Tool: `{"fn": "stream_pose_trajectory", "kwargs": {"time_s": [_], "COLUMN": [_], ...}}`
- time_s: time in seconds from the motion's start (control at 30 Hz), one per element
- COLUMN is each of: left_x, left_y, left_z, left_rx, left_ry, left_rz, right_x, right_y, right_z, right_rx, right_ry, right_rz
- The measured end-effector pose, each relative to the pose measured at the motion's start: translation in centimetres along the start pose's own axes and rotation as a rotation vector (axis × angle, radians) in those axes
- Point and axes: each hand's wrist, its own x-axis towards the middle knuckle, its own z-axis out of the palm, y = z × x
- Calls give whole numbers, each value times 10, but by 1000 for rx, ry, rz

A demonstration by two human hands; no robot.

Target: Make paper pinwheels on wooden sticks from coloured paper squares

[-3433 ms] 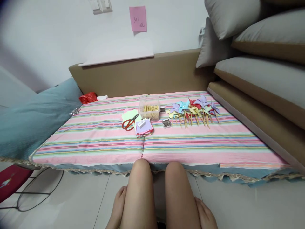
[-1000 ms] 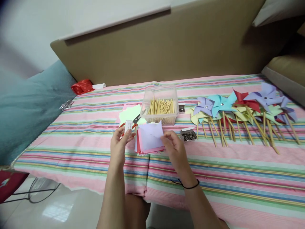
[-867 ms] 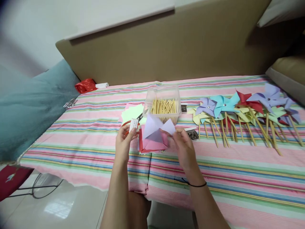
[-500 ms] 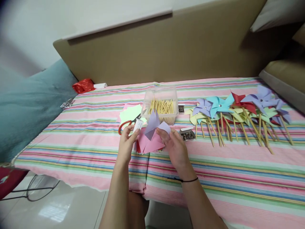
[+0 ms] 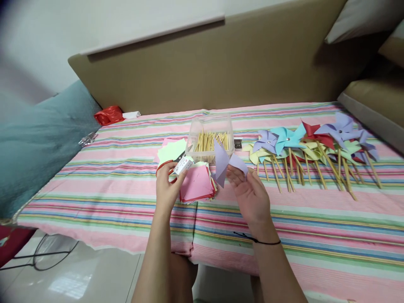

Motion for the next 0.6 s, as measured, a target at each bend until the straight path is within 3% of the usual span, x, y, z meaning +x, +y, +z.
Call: {"fn": "stream_pose_trajectory", "kwargs": {"time_s": [0.1,0.23,0.4,0.5,0.6], "left_x": [-2,-6,-6,-5,-8], "left_y": [6,11,14,24,41], "left_z": [-2,3,7,12,30], "left_rx": [90,281,303,-53,-741], "left_ry": [-90,-229,-260,-138,-90], "left_rz": [56,0,-52,-41,-202], "right_x": [0,-1,-3,-4,-5], "right_y": [-6,-12,-17,-18,-20], "right_z": [-4,-5,-9,-12,-12], "right_rx": [36,7,-148,-212,-232], "right_ry": [35,48,-2,-23,-33], "right_rz": [-12,-52,-106,-109,-100]}}
